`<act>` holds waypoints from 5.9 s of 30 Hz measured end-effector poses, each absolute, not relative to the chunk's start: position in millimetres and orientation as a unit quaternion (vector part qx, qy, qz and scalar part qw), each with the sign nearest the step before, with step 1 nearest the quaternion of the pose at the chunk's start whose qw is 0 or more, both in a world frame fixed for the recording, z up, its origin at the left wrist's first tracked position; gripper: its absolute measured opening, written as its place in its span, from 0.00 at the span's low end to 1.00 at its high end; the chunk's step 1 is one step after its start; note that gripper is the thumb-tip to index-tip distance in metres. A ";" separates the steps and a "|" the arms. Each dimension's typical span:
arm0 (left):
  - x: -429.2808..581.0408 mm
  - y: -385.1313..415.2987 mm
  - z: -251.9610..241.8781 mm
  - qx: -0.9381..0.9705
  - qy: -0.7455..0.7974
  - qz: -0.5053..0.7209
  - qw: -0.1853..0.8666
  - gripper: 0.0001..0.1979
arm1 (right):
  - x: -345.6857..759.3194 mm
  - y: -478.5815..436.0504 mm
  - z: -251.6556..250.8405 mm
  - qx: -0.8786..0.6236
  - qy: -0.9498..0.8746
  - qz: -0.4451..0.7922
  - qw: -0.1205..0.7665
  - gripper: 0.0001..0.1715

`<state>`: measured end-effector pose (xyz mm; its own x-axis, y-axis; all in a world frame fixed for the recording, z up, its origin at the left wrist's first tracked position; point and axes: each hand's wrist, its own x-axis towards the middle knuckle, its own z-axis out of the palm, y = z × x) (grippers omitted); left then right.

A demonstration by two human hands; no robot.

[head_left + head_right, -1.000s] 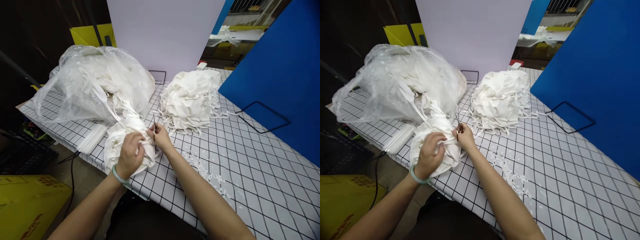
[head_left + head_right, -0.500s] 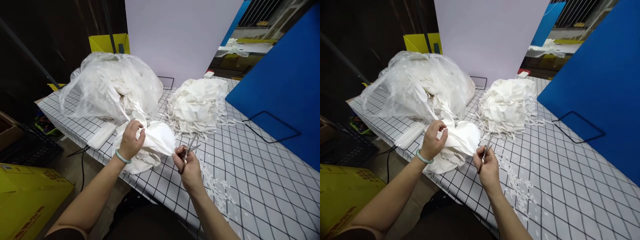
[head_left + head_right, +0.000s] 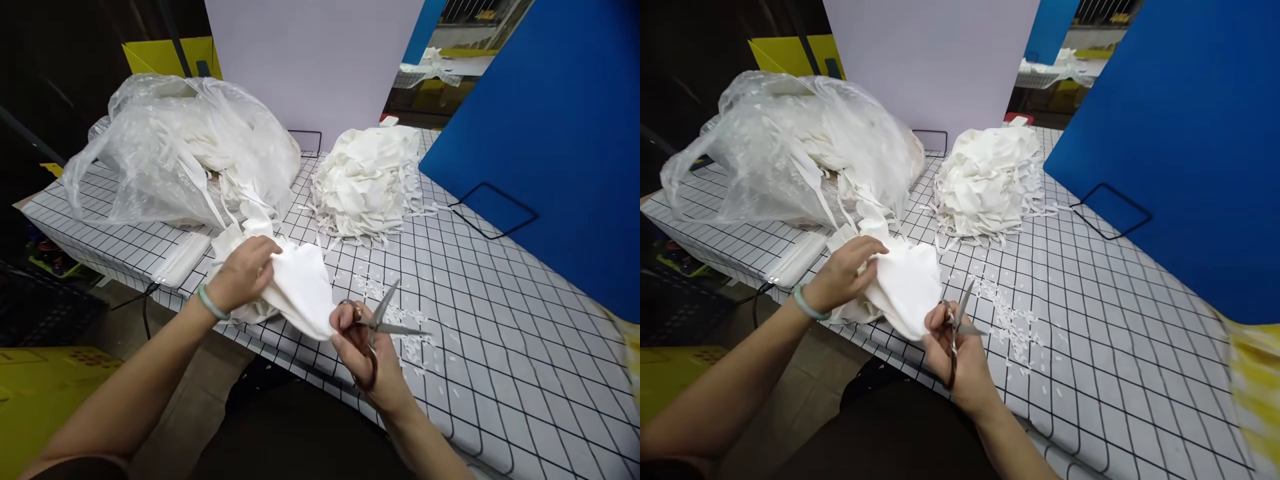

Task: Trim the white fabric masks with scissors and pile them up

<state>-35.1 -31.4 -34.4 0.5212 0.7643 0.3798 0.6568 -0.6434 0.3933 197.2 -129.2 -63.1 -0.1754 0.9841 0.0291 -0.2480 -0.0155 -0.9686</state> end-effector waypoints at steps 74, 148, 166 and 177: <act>40.0 -69.7 -15.9 0.635 0.271 0.413 0.594 0.13 | 206.9 -83.2 -71.2 -0.402 -0.354 0.682 0.498 0.19; 119.2 -81.4 -71.6 0.785 0.251 0.387 0.414 0.14 | 270.4 -157.3 -68.1 -0.695 -0.566 0.306 0.320 0.37; 65.5 -24.3 -30.0 0.766 0.337 0.342 0.428 0.14 | 255.4 -96.5 -84.8 -0.565 -0.369 0.499 0.543 0.14; 40.4 -66.9 -74.9 0.781 0.429 0.202 0.406 0.05 | 251.3 -68.9 -66.0 -0.568 -0.385 0.477 0.549 0.09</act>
